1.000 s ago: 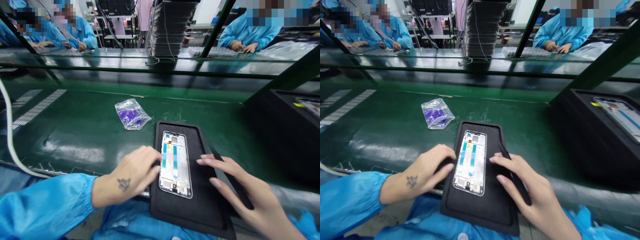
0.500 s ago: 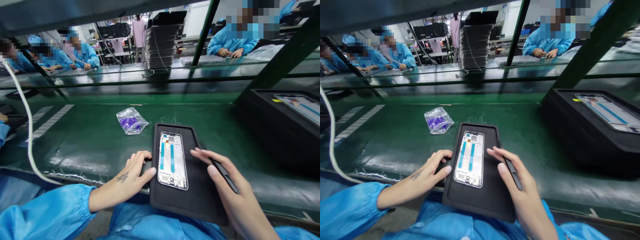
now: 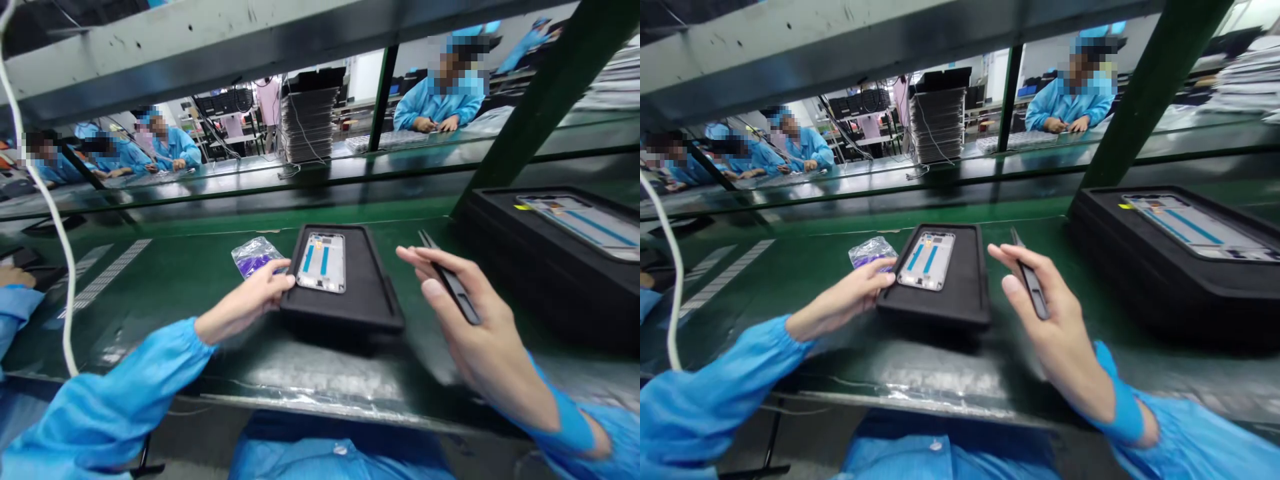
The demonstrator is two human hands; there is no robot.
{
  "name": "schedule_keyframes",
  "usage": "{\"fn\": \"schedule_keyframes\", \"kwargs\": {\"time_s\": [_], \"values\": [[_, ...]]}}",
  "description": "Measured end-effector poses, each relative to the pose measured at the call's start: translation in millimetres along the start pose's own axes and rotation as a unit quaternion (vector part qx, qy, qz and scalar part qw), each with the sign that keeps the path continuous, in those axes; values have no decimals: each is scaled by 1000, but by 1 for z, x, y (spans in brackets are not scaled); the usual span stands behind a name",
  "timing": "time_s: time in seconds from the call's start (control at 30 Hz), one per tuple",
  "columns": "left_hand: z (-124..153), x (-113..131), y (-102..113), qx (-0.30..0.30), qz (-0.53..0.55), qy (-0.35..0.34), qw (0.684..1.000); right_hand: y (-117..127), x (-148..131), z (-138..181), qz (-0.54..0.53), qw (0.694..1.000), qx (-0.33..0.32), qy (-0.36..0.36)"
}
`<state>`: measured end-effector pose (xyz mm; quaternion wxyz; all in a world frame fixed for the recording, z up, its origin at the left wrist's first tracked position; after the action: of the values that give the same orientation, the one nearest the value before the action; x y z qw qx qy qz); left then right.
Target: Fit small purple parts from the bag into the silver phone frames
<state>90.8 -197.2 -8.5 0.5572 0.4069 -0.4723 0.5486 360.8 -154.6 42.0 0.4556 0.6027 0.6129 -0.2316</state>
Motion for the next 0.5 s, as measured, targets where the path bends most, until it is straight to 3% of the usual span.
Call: {"fn": "schedule_keyframes", "kwargs": {"time_s": [0.13,0.27,0.5], "values": [[-75,35,52,52,-29,-49,997,-4,6,-32,62,997,-19,48],[-146,48,100,85,-70,-46,993,-14,38,-39,87,994,-61,19],[-213,54,155,132,-162,-18,978,-27,67,-32,151,979,-136,-17]]}}
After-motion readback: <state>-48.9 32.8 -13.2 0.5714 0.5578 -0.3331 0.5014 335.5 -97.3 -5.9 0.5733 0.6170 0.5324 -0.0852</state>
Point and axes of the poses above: each hand's wrist, its own z-axis away from the middle knuckle, its own y-axis out of the back of the hand, x = y × z, the point moved 9 cm from there along -z, towards the middle knuckle, and after that the axes turned 5 degrees about -x, right-handed, at the moved point
